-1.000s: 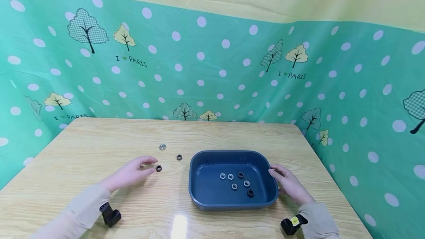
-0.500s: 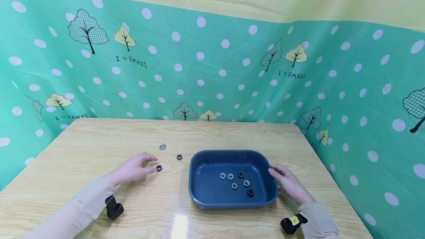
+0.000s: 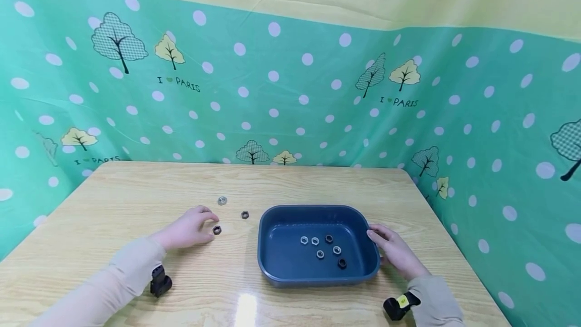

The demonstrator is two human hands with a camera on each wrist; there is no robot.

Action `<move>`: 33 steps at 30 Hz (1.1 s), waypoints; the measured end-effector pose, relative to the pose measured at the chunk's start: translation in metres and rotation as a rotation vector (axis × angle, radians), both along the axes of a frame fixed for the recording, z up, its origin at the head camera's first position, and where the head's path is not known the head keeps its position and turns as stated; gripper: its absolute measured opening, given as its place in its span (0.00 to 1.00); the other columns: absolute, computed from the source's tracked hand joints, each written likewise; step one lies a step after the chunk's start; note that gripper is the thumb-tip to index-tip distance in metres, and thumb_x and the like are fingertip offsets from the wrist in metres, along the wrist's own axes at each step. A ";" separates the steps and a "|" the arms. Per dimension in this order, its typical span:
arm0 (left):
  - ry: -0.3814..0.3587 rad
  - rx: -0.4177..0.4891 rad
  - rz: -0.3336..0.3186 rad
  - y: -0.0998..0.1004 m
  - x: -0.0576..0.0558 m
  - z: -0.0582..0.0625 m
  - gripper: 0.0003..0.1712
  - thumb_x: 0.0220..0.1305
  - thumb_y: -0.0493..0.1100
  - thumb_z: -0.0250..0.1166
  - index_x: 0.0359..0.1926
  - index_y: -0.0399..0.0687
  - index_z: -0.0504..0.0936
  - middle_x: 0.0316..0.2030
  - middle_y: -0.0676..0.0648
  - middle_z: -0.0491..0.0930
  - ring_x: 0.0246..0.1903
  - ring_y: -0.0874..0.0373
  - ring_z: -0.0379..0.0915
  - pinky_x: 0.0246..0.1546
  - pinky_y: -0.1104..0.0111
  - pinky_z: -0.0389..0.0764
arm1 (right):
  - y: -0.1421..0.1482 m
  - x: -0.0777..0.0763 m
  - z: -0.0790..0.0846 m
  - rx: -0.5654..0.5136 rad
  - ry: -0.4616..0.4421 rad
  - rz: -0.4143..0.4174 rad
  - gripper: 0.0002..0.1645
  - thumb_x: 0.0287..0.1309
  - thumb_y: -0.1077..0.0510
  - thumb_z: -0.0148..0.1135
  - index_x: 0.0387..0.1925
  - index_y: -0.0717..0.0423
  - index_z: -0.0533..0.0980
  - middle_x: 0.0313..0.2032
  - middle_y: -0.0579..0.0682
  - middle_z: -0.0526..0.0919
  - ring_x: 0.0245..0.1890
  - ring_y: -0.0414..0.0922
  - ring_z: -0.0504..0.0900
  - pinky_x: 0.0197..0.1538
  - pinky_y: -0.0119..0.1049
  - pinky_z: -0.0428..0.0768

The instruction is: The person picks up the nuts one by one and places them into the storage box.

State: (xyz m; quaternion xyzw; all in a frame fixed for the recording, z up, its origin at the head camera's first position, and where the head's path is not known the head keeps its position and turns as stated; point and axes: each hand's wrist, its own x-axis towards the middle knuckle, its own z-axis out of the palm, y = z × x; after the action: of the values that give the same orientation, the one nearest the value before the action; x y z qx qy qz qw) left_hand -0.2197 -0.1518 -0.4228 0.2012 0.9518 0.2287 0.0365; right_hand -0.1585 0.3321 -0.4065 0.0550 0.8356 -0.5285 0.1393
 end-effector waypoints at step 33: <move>-0.074 0.144 0.048 0.000 -0.003 -0.002 0.10 0.50 0.41 0.72 0.35 0.52 0.82 0.49 0.40 0.70 0.51 0.41 0.64 0.54 0.46 0.67 | 0.001 -0.001 -0.001 -0.004 0.004 0.006 0.37 0.71 0.46 0.43 0.67 0.71 0.52 0.65 0.72 0.57 0.61 0.60 0.67 0.51 0.47 0.79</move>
State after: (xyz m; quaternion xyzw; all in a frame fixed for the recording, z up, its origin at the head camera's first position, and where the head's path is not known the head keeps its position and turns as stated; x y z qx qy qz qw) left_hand -0.2229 -0.1514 -0.4253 0.1717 0.9354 0.3048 0.0515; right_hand -0.1597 0.3332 -0.4072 0.0512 0.8350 -0.5299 0.1390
